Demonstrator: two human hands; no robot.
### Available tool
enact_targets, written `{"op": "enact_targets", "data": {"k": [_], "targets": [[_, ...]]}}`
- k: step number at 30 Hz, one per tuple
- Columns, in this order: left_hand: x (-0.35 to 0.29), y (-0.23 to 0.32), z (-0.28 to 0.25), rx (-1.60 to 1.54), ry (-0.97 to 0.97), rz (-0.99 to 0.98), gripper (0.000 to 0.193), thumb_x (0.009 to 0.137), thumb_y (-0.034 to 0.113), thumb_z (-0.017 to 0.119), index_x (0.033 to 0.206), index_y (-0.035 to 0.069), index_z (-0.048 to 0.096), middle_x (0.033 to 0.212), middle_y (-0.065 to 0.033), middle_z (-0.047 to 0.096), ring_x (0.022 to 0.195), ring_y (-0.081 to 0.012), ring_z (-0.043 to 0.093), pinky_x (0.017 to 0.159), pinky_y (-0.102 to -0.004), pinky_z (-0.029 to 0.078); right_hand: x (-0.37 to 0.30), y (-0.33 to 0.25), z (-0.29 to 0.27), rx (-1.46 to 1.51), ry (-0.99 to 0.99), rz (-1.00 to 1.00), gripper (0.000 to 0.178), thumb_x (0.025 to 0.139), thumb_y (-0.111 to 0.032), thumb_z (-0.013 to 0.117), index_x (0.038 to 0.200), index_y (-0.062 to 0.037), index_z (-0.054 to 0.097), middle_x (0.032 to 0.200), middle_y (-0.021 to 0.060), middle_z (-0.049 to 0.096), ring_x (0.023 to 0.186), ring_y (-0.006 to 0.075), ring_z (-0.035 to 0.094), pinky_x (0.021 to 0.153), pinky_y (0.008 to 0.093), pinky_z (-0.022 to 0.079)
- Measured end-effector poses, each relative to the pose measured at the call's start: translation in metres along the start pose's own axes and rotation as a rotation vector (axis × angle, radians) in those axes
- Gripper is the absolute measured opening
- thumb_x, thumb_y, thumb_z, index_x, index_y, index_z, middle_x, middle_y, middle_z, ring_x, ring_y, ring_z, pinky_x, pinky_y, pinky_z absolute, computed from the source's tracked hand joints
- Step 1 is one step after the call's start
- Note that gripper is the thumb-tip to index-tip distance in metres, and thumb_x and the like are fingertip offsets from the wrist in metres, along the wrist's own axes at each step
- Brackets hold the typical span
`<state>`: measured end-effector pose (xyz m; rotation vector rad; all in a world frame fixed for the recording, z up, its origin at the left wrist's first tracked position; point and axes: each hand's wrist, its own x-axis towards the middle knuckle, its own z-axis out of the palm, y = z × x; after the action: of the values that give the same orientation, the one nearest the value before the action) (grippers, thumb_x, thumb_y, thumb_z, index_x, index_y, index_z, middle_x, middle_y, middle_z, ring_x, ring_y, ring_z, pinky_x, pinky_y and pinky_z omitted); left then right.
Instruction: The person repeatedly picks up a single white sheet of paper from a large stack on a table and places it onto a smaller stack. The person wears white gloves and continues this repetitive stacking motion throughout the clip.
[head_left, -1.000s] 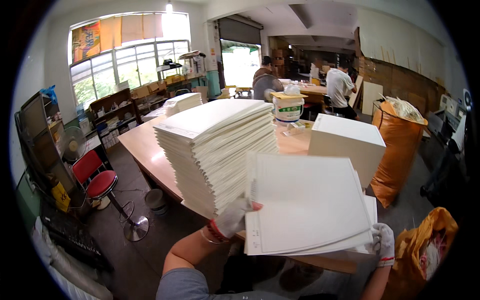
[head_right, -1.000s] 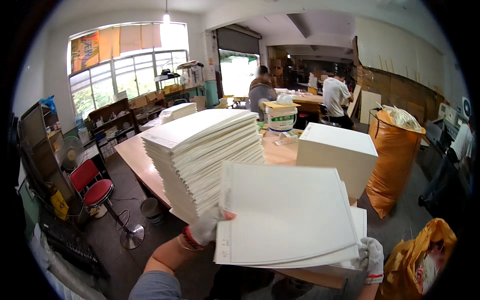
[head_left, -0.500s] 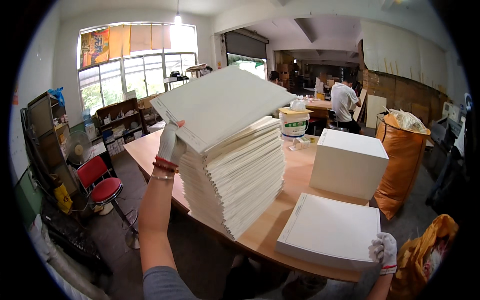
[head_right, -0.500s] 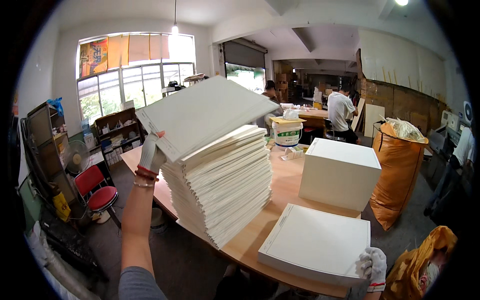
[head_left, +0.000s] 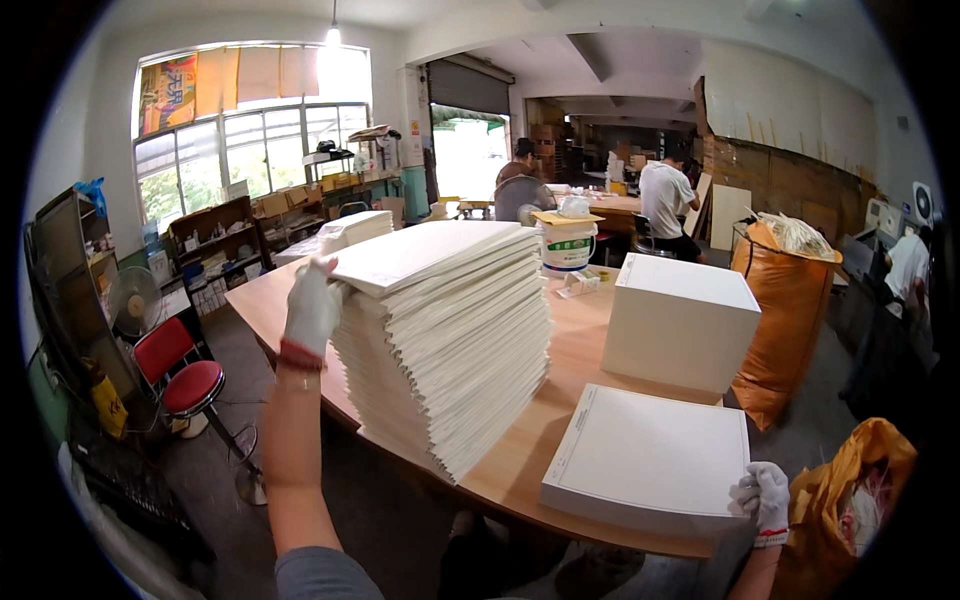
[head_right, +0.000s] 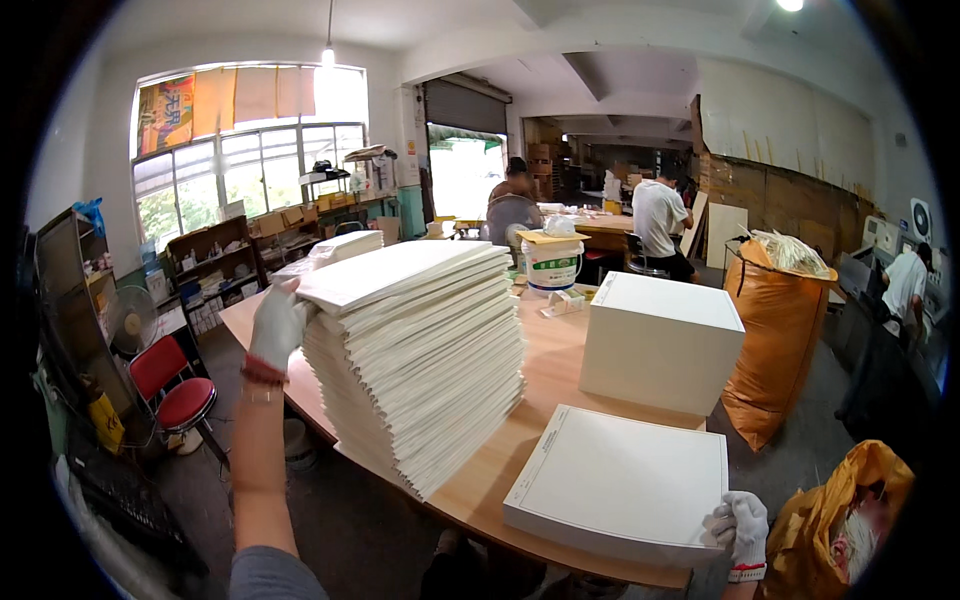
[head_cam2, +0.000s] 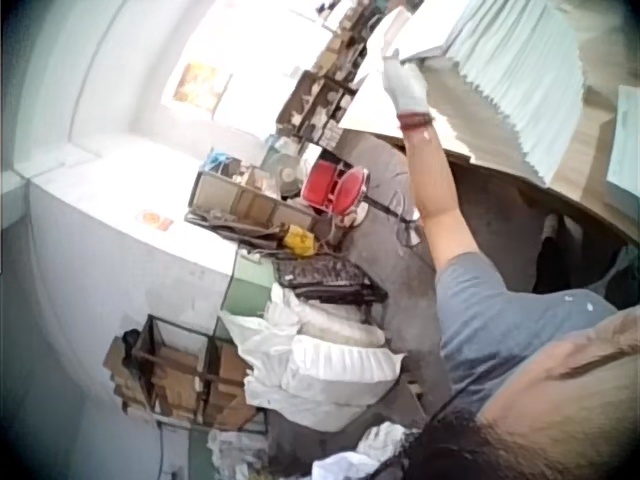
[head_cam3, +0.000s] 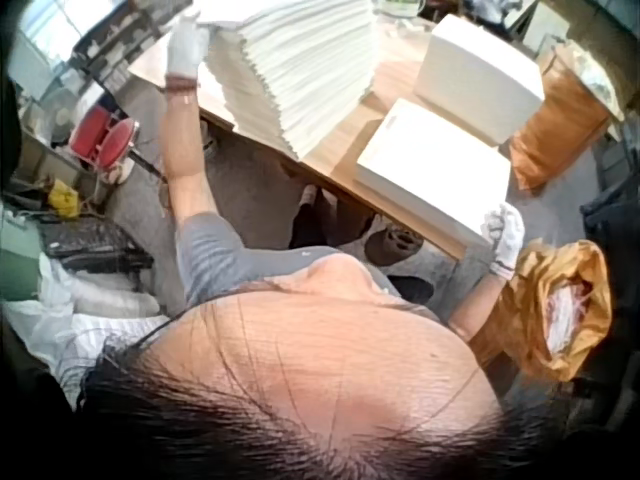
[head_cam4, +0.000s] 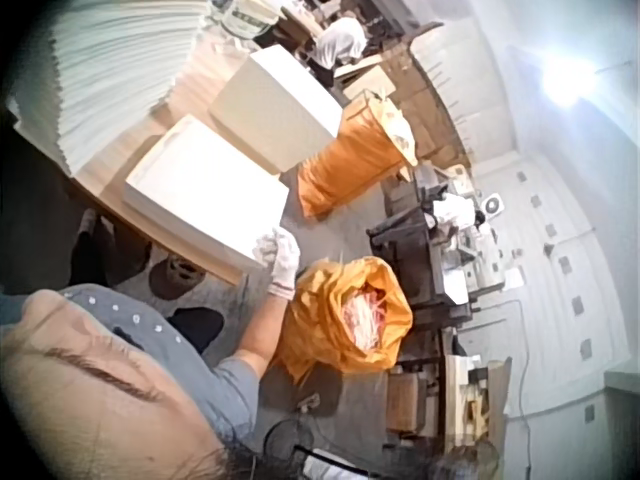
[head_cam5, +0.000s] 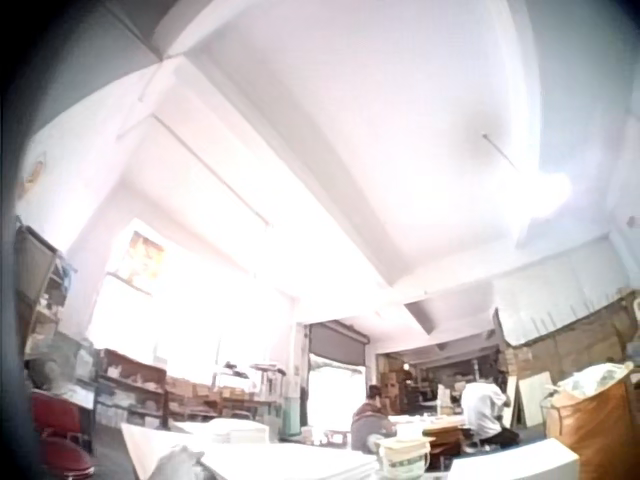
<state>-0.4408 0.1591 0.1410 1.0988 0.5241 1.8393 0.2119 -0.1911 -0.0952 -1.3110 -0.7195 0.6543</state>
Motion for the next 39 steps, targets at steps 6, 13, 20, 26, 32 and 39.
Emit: {"op": "enact_targets", "data": {"k": [6, 13, 20, 26, 32, 39], "targets": [[-0.184, -0.064, 0.094, 0.949, -0.422, 0.993, 0.066, 0.083, 0.004, 0.066, 0.144, 0.003, 0.042, 0.141, -0.0161, 0.052, 0.123, -0.0299, 0.056, 0.097, -0.0381, 0.050, -0.035, 0.028, -0.014, -0.276, 0.363, -0.518, 0.028, 0.099, -0.026, 0.055, 0.102, 0.0001, 0.064, 0.092, 0.0098, 0.070, 0.082, 0.0192, 0.067, 0.067, 0.0315, 0.052], [-0.295, -0.223, 0.251, 0.383, -1.648, 0.592, 0.026, 0.077, 0.008, 0.067, 0.103, 0.005, 0.061, 0.112, -0.0118, 0.063, 0.100, -0.0305, 0.064, 0.080, -0.0381, 0.055, -0.065, 0.024, -0.001, -1.385, 0.149, -0.709, 0.010, 0.089, -0.017, 0.058, 0.093, -0.0081, 0.062, 0.081, 0.0103, 0.060, 0.076, 0.0313, 0.063, 0.063, 0.0399, 0.051], [-0.324, -0.277, 0.294, 0.426, -1.736, 0.541, 0.010, 0.077, 0.006, 0.063, 0.083, 0.004, 0.055, 0.102, -0.0109, 0.060, 0.092, -0.0292, 0.061, 0.078, -0.0370, 0.052, -0.055, -0.039, 0.017, -1.455, 0.253, -0.910, 0.017, 0.087, -0.021, 0.063, 0.076, -0.0095, 0.058, 0.064, 0.0074, 0.051, 0.059, 0.0279, 0.058, 0.052, 0.0382, 0.046], [-0.315, -0.276, 0.296, 0.217, -1.700, 0.284, 0.008, 0.079, 0.002, 0.063, 0.081, 0.000, 0.055, 0.110, -0.0132, 0.066, 0.090, -0.0304, 0.062, 0.077, -0.0356, 0.051, -0.008, -0.058, 0.062, -1.305, 0.234, -0.927, 0.020, 0.085, -0.024, 0.067, 0.085, -0.0046, 0.061, 0.061, 0.0078, 0.053, 0.058, 0.0260, 0.058, 0.056, 0.0371, 0.049], [-0.309, -0.256, 0.300, 0.474, -1.713, -0.136, 0.020, 0.081, 0.009, 0.072, 0.080, 0.000, 0.055, 0.121, -0.0196, 0.066, 0.082, -0.0290, 0.062, 0.077, -0.0361, 0.051, -0.004, -0.034, 0.049, -1.442, 0.386, -0.999, 0.034, 0.079, -0.010, 0.064, 0.112, -0.0042, 0.059, 0.081, 0.0041, 0.057, 0.072, 0.0213, 0.060, 0.057, 0.0329, 0.050], [-0.312, -0.255, 0.298, 0.475, -1.594, -0.117, 0.030, 0.083, 0.012, 0.073, 0.108, 0.001, 0.061, 0.116, -0.0199, 0.067, 0.080, -0.0237, 0.061, 0.076, -0.0348, 0.051, -0.011, -0.048, 0.050, -1.334, 0.330, -0.974, 0.025, 0.083, -0.012, 0.062, 0.106, -0.0025, 0.059, 0.072, 0.0076, 0.057, 0.063, 0.0252, 0.060, 0.056, 0.0343, 0.050]]}}
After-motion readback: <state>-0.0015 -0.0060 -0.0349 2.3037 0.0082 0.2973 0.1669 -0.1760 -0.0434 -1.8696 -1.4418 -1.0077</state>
